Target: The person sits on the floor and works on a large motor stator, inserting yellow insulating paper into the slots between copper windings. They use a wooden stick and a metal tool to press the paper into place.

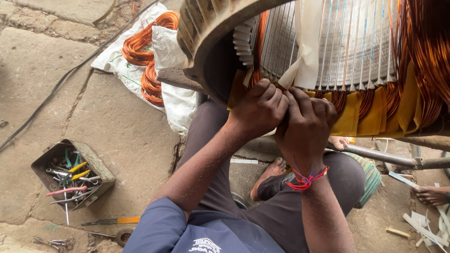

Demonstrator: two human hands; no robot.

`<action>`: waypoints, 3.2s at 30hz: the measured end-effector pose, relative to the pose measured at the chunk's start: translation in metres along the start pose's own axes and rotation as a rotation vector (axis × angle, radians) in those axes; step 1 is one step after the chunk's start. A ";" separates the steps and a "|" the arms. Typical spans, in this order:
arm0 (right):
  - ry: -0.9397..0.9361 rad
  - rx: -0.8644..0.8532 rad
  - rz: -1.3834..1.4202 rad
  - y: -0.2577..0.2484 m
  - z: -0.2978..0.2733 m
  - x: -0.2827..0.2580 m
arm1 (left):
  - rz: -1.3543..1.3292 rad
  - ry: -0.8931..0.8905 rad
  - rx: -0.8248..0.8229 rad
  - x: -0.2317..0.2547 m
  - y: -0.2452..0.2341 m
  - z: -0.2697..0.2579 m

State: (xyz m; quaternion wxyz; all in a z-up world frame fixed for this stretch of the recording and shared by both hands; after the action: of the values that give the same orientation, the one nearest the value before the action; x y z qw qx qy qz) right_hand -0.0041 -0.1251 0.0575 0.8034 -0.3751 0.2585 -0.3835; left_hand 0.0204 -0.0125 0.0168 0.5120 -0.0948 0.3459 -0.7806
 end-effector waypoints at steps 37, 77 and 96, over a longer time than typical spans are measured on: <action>-0.114 0.011 0.003 -0.024 0.002 0.030 | -0.053 -0.031 0.007 0.017 -0.015 0.017; -0.158 -0.052 0.048 -0.008 -0.013 0.022 | 0.005 0.018 0.038 0.006 0.011 -0.004; -0.138 -0.029 -0.040 -0.008 -0.014 0.014 | -0.057 -0.029 0.054 0.010 0.015 -0.008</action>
State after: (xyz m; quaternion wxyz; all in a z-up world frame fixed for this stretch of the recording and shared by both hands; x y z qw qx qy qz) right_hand -0.0094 -0.1453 0.0540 0.8058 -0.4174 0.2006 -0.3691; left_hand 0.0227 -0.0212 -0.0002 0.4966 -0.1020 0.3146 -0.8025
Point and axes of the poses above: each hand's wrist, its own z-axis towards the middle knuckle, its own y-axis out of the palm, x = y × z, the point moved 4 cm from there along z, towards the middle knuckle, and after that the axes turned 7 degrees about z, right-handed, at the moved point
